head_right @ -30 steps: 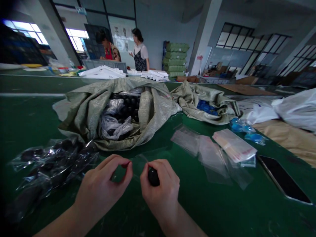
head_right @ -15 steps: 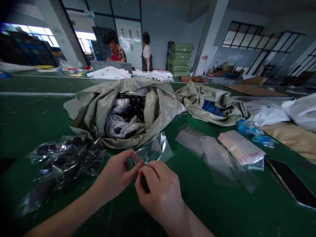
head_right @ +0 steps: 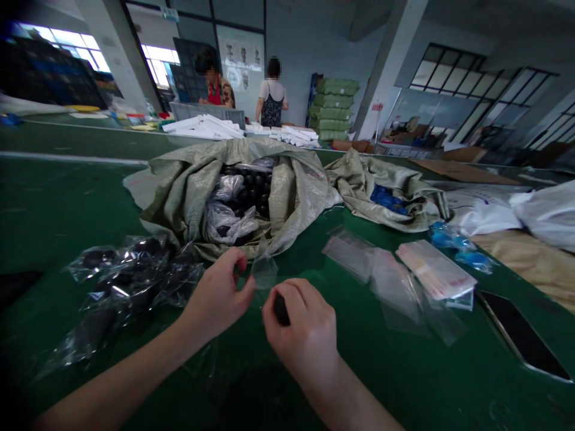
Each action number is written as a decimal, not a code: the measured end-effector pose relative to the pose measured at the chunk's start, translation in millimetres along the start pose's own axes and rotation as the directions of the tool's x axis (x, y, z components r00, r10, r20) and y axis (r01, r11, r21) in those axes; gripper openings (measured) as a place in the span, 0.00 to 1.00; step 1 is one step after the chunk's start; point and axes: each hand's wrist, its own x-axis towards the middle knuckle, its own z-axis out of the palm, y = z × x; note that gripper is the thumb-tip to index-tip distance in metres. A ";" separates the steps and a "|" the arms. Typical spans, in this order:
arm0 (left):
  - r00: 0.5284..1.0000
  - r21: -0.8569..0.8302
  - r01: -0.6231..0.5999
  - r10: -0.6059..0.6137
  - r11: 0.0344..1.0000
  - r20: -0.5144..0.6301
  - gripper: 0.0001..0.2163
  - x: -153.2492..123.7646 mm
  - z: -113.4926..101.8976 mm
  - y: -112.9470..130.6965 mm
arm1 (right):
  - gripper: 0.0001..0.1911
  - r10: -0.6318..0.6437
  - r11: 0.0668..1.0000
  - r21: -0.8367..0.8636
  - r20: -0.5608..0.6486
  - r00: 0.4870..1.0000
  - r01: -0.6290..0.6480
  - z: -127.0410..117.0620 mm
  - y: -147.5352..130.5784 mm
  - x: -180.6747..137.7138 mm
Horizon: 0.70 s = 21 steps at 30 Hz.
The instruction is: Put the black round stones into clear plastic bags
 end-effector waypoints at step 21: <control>0.679 0.080 -0.730 0.705 0.679 0.207 0.14 -11.0 -21.7 0.3 | 0.04 0.371 0.881 0.237 0.192 0.908 -0.410 -40.2 0.4 8.6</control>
